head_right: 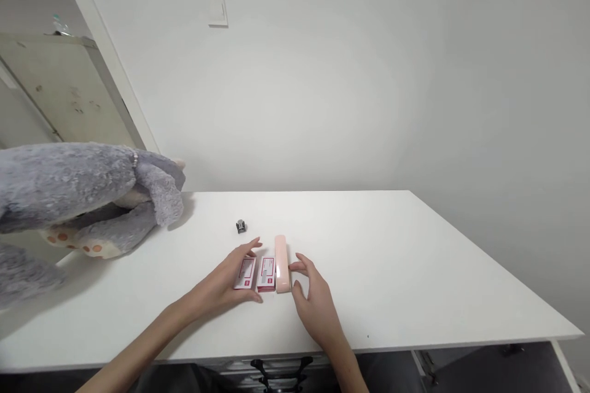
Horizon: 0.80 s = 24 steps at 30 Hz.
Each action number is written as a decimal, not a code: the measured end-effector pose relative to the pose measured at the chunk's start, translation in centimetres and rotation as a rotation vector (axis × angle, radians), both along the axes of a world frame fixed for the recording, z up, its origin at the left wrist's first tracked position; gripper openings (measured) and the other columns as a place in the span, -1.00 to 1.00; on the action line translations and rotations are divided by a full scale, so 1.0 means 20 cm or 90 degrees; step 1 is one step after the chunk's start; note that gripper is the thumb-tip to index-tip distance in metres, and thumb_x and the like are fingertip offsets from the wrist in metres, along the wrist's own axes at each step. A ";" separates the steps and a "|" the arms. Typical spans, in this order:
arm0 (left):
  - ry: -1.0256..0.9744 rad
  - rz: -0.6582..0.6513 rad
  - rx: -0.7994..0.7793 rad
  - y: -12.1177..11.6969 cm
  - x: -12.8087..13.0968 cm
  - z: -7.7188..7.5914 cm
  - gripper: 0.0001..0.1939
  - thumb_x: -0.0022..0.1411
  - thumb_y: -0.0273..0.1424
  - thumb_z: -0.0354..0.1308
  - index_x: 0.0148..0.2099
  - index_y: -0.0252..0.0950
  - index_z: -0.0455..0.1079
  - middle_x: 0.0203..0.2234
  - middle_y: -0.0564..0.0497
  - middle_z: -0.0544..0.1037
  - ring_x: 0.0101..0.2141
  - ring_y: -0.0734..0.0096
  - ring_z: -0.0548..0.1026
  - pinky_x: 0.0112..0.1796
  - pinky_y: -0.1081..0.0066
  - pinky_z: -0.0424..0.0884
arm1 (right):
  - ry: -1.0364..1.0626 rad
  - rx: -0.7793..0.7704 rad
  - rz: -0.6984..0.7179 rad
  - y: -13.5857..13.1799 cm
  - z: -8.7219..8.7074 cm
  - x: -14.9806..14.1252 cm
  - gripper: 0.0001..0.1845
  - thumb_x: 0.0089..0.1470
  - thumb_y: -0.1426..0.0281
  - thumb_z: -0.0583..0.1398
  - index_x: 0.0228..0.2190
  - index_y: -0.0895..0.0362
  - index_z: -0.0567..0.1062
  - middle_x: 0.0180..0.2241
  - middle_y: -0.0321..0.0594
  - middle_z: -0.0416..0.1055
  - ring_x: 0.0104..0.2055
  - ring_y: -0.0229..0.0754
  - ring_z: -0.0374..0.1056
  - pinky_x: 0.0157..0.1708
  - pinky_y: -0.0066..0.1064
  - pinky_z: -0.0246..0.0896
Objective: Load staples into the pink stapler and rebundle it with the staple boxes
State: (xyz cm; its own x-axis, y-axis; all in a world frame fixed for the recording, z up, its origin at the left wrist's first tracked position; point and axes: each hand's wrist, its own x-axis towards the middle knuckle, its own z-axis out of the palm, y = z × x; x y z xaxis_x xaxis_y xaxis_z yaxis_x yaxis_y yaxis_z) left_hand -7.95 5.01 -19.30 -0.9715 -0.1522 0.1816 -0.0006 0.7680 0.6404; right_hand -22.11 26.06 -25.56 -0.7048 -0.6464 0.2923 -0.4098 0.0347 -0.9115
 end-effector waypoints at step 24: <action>0.079 0.285 0.217 0.13 -0.01 -0.06 -0.64 0.45 -0.13 0.04 0.16 -0.19 0.24 -0.41 0.11 0.40 -0.31 0.36 0.48 -0.09 0.24 0.46 | -0.018 0.034 -0.004 0.01 0.05 0.02 -0.54 0.18 0.46 0.06 0.11 0.09 0.40 0.04 -0.08 0.54 0.13 0.00 0.46 0.12 -0.17 0.40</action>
State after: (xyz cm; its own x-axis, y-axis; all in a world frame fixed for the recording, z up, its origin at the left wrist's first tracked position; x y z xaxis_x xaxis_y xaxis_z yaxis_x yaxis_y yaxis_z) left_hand -8.09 7.52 -20.56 -0.7737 -0.6134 0.1584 -0.1872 0.4603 0.8678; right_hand -21.73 26.21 -24.64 -0.7161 -0.6565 0.2369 -0.3833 0.0863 -0.9196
